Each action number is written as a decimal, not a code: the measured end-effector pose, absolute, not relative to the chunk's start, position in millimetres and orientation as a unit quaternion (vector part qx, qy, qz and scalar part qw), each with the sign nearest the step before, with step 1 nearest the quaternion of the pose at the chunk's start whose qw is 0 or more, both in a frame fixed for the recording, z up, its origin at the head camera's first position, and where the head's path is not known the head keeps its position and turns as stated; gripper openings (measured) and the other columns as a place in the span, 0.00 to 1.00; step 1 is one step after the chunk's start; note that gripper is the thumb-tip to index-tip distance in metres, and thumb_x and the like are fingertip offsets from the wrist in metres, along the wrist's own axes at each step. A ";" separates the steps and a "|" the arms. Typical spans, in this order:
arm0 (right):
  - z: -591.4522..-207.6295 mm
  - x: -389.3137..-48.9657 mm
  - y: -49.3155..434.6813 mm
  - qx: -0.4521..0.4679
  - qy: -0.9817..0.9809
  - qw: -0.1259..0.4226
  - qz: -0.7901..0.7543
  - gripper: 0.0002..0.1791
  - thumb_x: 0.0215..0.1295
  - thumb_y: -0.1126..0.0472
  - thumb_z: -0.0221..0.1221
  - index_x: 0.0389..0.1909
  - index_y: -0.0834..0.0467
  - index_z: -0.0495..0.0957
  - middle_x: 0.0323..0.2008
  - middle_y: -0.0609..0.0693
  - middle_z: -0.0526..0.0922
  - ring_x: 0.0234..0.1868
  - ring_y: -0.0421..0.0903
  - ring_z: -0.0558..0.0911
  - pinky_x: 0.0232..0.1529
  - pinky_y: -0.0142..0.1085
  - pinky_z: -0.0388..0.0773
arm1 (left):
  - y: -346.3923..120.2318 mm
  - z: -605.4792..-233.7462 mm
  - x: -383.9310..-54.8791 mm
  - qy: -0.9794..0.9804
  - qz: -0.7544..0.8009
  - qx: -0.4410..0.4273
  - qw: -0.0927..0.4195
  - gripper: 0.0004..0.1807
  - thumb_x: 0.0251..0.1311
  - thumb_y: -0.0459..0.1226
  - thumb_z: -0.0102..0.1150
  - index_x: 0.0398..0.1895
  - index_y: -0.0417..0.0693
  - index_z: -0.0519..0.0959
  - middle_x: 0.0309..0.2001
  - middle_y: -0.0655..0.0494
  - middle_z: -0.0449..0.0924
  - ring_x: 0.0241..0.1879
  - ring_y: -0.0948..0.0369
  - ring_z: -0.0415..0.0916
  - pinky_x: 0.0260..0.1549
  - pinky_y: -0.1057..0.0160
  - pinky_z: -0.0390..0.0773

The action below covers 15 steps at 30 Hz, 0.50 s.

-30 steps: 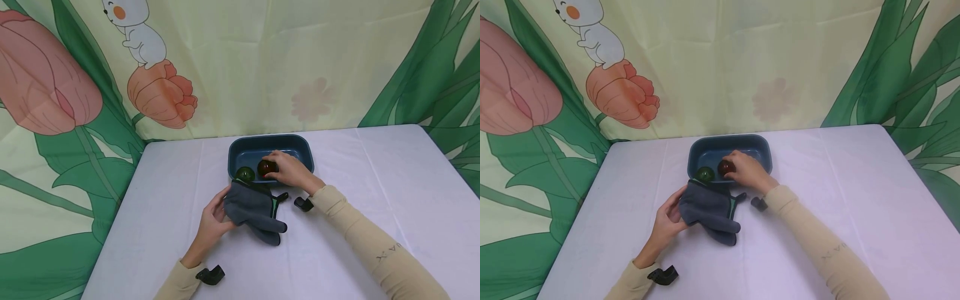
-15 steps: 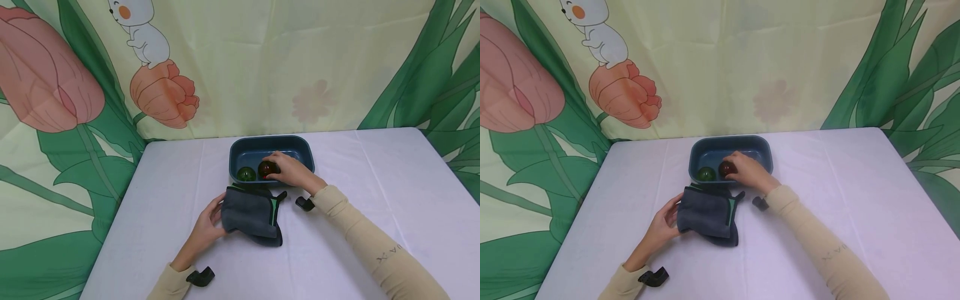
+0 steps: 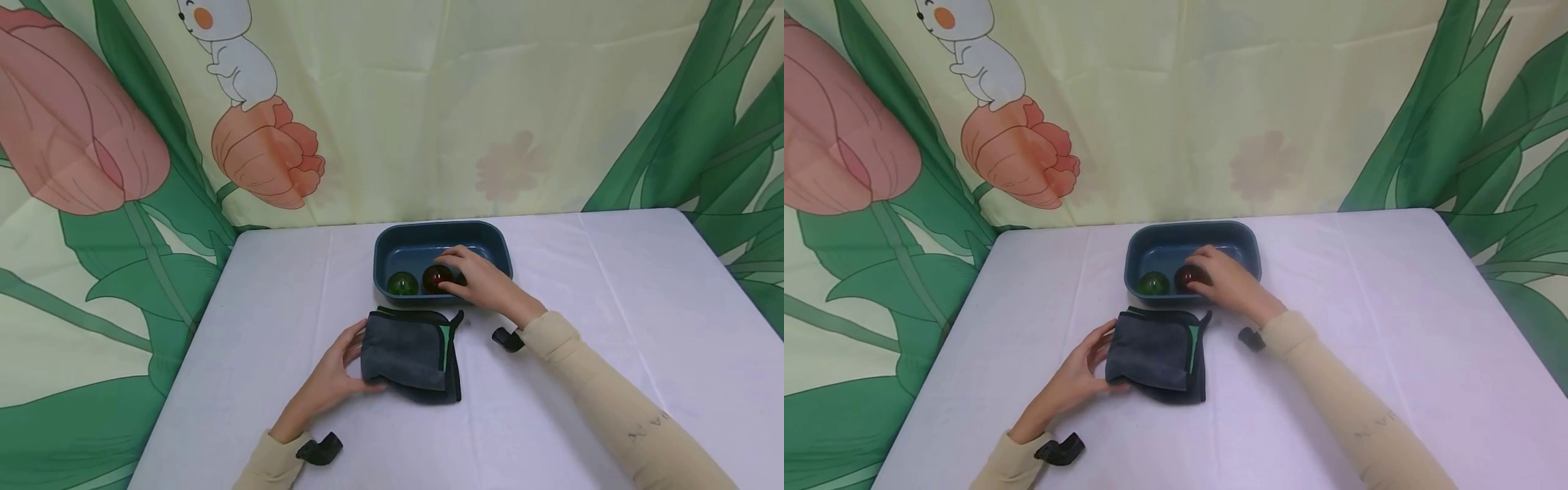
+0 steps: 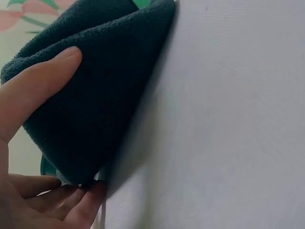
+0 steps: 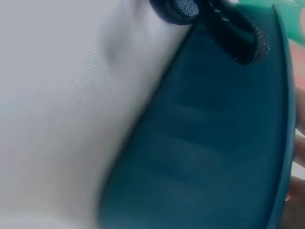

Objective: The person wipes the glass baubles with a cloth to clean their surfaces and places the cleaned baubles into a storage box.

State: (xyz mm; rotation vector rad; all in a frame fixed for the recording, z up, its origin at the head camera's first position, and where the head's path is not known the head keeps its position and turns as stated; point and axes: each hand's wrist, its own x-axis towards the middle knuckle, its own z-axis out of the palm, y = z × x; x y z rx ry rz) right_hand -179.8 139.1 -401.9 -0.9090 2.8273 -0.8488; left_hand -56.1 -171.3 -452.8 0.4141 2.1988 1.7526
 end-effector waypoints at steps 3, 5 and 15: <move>-399.9 -175.2 143.1 -0.298 0.914 0.013 -0.274 0.28 0.67 0.56 0.64 0.64 0.62 0.73 0.63 0.60 0.71 0.64 0.59 0.73 0.63 0.54 0.74 | -172.7 -449.9 -55.9 0.784 0.583 0.155 0.145 0.63 0.39 0.34 0.82 0.78 0.51 0.52 0.75 0.50 0.57 0.73 0.50 0.59 0.69 0.63 0.65; -397.3 -171.2 145.6 -0.301 0.914 0.002 -0.272 0.29 0.66 0.56 0.65 0.65 0.62 0.72 0.63 0.60 0.71 0.64 0.59 0.72 0.63 0.54 0.73 | -173.3 -447.9 -55.8 0.795 0.567 0.164 0.139 0.63 0.39 0.36 0.83 0.78 0.52 0.51 0.76 0.53 0.55 0.74 0.51 0.56 0.71 0.57 0.62; -383.3 -148.6 157.0 -0.284 0.929 -0.058 -0.230 0.38 0.64 0.51 0.67 0.71 0.60 0.66 0.68 0.61 0.68 0.67 0.58 0.68 0.59 0.54 0.77 | -162.1 -430.2 -64.7 0.844 0.502 0.163 0.091 0.60 0.43 0.46 0.81 0.79 0.56 0.53 0.78 0.61 0.50 0.77 0.54 0.48 0.72 0.38 0.55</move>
